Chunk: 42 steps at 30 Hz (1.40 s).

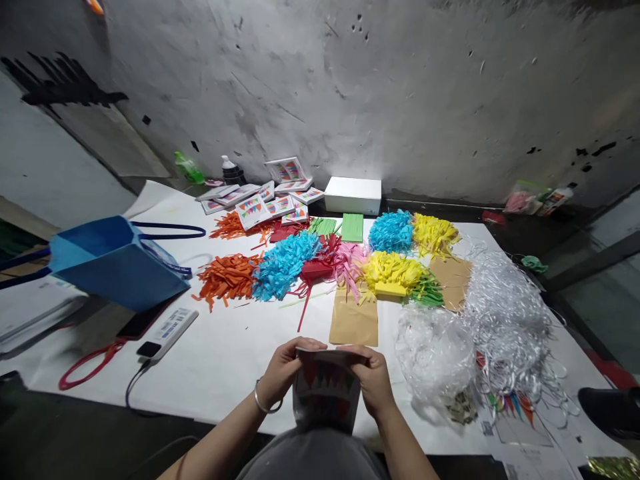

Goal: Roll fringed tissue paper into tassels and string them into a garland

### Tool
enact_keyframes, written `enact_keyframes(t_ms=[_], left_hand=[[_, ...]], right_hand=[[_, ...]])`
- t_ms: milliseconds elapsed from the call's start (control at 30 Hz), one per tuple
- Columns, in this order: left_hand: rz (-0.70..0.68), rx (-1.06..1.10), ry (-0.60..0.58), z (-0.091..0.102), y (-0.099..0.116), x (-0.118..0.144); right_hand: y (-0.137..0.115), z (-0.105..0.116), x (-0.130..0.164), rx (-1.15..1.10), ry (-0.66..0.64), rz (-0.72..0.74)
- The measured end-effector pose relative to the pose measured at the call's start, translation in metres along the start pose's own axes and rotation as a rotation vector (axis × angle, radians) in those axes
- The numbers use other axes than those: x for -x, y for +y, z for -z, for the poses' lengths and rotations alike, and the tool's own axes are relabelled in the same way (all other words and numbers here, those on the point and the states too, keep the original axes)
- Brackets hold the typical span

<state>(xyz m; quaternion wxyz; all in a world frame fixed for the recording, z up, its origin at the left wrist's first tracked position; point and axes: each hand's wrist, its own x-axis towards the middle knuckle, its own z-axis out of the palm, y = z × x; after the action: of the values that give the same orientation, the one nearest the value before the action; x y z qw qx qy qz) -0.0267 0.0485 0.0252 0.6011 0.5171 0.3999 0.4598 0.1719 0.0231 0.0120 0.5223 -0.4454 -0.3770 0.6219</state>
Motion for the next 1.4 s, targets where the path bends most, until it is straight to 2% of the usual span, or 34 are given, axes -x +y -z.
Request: enact_keyframes(t_ms=[100, 200, 267, 300, 467, 567, 633, 700, 800, 900, 1033, 1133, 1200, 1300, 1333, 1400], left_hand=[[-0.032, 0.055, 0.023, -0.001, 0.001, -0.001], [-0.049, -0.003, -0.122, 0.005, 0.01, -0.004], [-0.038, -0.1, -0.221, 0.008, 0.016, -0.004], [-0.023, -0.143, -0.236, 0.008, 0.018, -0.003], [0.079, -0.176, -0.101, 0.003, 0.011, 0.001], [0.106, -0.119, -0.059, 0.002, 0.003, 0.002], [0.111, -0.098, -0.046, 0.002, 0.001, 0.002], [0.109, -0.089, -0.041, 0.004, 0.0, 0.002], [0.106, -0.09, -0.048, 0.004, 0.001, 0.002], [0.094, -0.111, -0.054, 0.004, 0.003, 0.002], [0.073, -0.153, -0.138, 0.004, 0.007, 0.002], [0.023, -0.2, -0.18, 0.0, 0.01, 0.005], [-0.022, -0.282, -0.087, -0.005, 0.009, 0.008], [-0.018, -0.419, 0.177, -0.015, 0.007, 0.013], [-0.003, -0.446, 0.231, -0.018, 0.007, 0.014], [0.021, -0.449, 0.24, -0.022, 0.009, 0.015]], right_hand=[[0.007, -0.002, 0.001, 0.0, 0.083, 0.136], [0.012, -0.001, 0.002, 0.124, 0.102, 0.275], [0.012, 0.003, 0.003, 0.23, 0.064, 0.4], [0.011, 0.006, 0.002, 0.297, 0.036, 0.483], [0.001, 0.028, -0.003, 0.895, -0.137, 0.936], [-0.004, 0.036, -0.007, 1.142, -0.18, 1.033], [-0.006, 0.036, -0.008, 1.162, -0.223, 1.002], [-0.006, 0.032, -0.008, 1.076, -0.235, 0.906], [-0.006, 0.024, -0.005, 0.879, -0.156, 0.742], [-0.018, 0.015, -0.003, 0.932, -0.139, 0.694], [-0.046, 0.001, -0.004, 1.146, -0.34, 0.616], [-0.063, -0.007, -0.009, 1.017, -0.447, 0.45], [-0.069, -0.01, -0.012, 0.929, -0.462, 0.36], [-0.074, -0.012, -0.015, 0.917, -0.474, 0.306], [-0.074, -0.012, -0.016, 0.933, -0.481, 0.297], [-0.075, -0.012, -0.016, 0.967, -0.498, 0.293]])
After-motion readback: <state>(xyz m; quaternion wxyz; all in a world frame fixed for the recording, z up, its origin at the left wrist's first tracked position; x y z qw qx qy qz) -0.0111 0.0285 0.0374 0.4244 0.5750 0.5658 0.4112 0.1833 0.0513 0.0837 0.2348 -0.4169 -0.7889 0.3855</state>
